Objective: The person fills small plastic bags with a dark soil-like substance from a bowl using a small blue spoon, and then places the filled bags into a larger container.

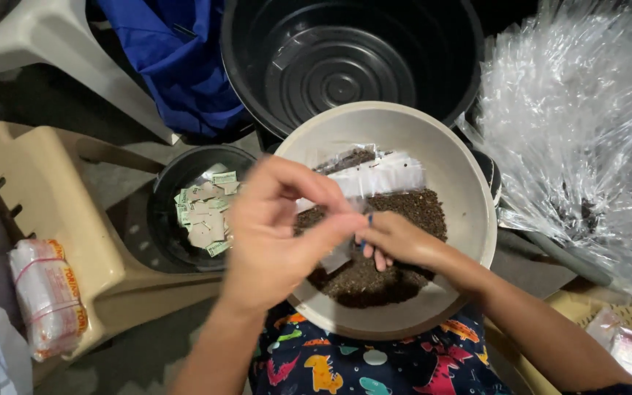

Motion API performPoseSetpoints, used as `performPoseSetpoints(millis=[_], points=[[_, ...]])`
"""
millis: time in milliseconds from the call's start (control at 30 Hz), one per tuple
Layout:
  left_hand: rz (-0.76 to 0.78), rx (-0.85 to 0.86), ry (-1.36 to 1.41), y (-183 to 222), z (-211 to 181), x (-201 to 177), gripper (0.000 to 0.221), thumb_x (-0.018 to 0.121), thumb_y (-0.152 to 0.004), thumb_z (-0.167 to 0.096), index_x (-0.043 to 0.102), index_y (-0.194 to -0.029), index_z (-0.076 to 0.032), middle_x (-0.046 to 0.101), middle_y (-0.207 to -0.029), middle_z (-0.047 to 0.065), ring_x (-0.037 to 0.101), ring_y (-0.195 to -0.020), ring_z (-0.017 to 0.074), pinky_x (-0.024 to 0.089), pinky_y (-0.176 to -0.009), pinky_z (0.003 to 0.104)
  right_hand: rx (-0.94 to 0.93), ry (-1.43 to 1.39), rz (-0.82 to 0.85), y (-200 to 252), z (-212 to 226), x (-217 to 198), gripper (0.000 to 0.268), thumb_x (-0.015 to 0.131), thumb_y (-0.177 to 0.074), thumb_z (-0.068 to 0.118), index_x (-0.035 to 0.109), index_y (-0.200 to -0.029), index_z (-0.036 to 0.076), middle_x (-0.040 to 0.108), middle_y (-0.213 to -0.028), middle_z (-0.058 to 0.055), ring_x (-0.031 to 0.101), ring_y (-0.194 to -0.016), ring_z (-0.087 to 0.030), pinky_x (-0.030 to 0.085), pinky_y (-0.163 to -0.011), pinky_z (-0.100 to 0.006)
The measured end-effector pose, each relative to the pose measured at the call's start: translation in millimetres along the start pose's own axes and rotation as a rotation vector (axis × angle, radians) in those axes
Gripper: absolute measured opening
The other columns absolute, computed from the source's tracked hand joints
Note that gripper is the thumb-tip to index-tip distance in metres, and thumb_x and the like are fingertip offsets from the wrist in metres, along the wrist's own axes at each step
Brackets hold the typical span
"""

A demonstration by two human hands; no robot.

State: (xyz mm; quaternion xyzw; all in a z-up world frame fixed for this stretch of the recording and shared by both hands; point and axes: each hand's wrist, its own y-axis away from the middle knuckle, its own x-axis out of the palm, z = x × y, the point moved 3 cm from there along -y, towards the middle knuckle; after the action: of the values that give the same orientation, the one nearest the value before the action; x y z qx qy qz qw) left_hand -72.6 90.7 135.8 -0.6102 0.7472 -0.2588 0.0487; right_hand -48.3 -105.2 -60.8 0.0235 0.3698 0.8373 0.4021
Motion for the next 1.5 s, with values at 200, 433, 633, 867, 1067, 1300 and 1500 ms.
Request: performPoseSetpoints(millis=[200,433,633,867,1067,1300,1500], points=[[-0.084,-0.310,-0.150,69.1,102.2,7.7,0.025,0.092,-0.075,-0.012,0.069,-0.084,-0.007,0.079,-0.086,0.006,0.071,-0.082,0.0114,0.056,-0.080,0.025,-0.249,-0.763,-0.320,37.4,8.8,-38.5,0.036,0.056,-0.106,0.035,0.062,-0.098,0.001,0.058,-0.057,-0.011,0.061,-0.037,-0.019,0.052,-0.033,-0.030],[-0.059,-0.413,-0.195,38.9,91.5,30.7,0.046,0.091,-0.073,-0.013,0.064,-0.109,-0.002,0.078,-0.093,0.015,0.076,-0.081,0.0202,0.059,-0.083,0.036,-0.855,-0.017,-0.439,104.2,67.7,-73.8,0.024,0.057,-0.103,0.015,0.070,-0.090,-0.001,0.074,-0.085,-0.017,0.071,-0.077,-0.024,0.056,-0.075,-0.037],[-0.019,-0.133,-0.392,-13.9,37.0,36.5,0.023,0.079,-0.085,-0.006,0.065,-0.103,-0.011,0.069,-0.095,0.004,0.066,-0.088,0.0147,0.057,-0.085,0.027,-0.657,-0.141,-0.536,76.3,51.0,-33.1,0.019,0.068,-0.096,0.023,0.064,-0.113,0.014,0.073,-0.103,-0.004,0.074,-0.095,-0.018,0.062,-0.089,-0.034],[-0.035,-0.058,-0.339,-17.8,22.6,39.3,0.021,0.082,-0.083,-0.001,0.067,-0.095,-0.009,0.070,-0.089,0.003,0.065,-0.085,0.0115,0.056,-0.085,0.024,-0.654,-0.049,-0.411,76.2,49.7,-25.3,0.049,0.063,-0.095,0.032,0.056,-0.138,0.009,0.065,-0.135,-0.014,0.065,-0.120,-0.027,0.053,-0.103,-0.044],[-0.091,-0.043,-0.249,-13.6,17.4,37.6,0.021,0.080,-0.085,0.001,0.066,-0.098,-0.006,0.069,-0.089,0.007,0.066,-0.086,0.0140,0.057,-0.085,0.025,-0.804,0.120,-0.430,50.9,25.7,-18.9,0.017,0.064,-0.094,0.013,0.069,-0.109,0.009,0.072,-0.113,-0.009,0.069,-0.104,-0.023,0.055,-0.095,-0.038],[0.405,-0.545,-0.455,-10.9,59.0,55.7,0.090,0.074,-0.076,-0.045,0.038,-0.148,-0.006,0.043,-0.156,0.018,0.045,-0.142,0.0333,0.037,-0.113,0.052,-1.087,-0.120,-0.499,110.8,63.8,-38.4,0.061,0.044,-0.106,0.060,0.064,-0.110,0.003,0.067,-0.108,-0.011,0.067,-0.099,-0.020,0.064,-0.093,-0.037],[0.381,-0.233,-0.296,-4.6,111.1,16.8,0.020,0.057,-0.105,-0.019,0.071,-0.099,-0.007,0.063,-0.080,0.008,0.057,-0.084,0.0167,0.051,-0.087,0.037,-0.691,-0.533,-0.985,104.5,5.7,-94.1,0.022,0.063,-0.109,0.023,0.055,-0.103,0.004,0.060,-0.077,-0.012,0.057,-0.055,-0.017,0.050,-0.056,-0.029]])
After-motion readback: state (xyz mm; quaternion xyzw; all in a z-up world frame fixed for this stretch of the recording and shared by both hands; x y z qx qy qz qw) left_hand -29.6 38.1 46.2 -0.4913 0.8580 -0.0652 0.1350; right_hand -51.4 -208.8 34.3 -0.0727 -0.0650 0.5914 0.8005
